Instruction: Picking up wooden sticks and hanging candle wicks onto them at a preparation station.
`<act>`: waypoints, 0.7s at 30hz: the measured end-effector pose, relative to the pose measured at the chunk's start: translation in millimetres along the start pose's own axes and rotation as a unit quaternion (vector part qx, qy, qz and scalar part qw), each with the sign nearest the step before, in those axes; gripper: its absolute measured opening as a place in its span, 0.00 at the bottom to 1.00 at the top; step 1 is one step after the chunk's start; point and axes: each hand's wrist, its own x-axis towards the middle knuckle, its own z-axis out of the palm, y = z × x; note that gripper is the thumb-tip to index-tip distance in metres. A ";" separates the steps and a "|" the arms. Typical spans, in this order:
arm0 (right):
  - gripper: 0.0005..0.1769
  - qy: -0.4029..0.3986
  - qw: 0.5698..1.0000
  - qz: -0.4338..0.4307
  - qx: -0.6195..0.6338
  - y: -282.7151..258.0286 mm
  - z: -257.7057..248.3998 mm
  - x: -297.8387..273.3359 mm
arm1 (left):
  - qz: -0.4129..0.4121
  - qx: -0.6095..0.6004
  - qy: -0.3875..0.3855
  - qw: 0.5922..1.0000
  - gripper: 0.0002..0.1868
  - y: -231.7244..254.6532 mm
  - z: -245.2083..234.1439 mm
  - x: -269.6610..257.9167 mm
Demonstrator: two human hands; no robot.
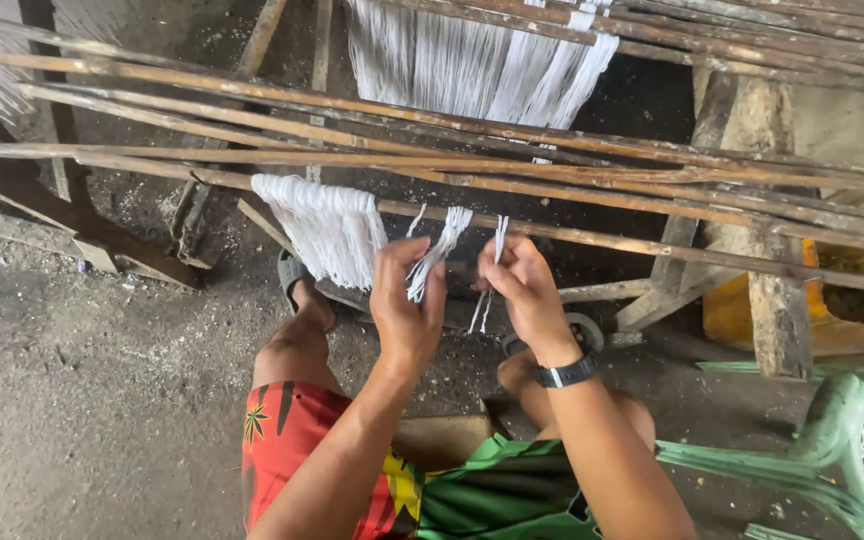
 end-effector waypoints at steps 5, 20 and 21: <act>0.12 0.081 0.966 -0.034 -0.245 -28.2 34.0 21.6 | -0.072 0.011 -0.120 0.990 0.16 -3.9 1.9 18.5; 0.07 0.149 0.988 0.010 -0.031 -29.0 26.8 9.0 | -0.263 -0.160 -0.201 0.930 0.09 -2.3 -11.2 14.7; 0.07 0.149 0.988 0.010 -0.031 -25.4 21.2 8.5 | -0.262 -0.160 -0.201 0.930 0.09 -2.8 -10.6 14.8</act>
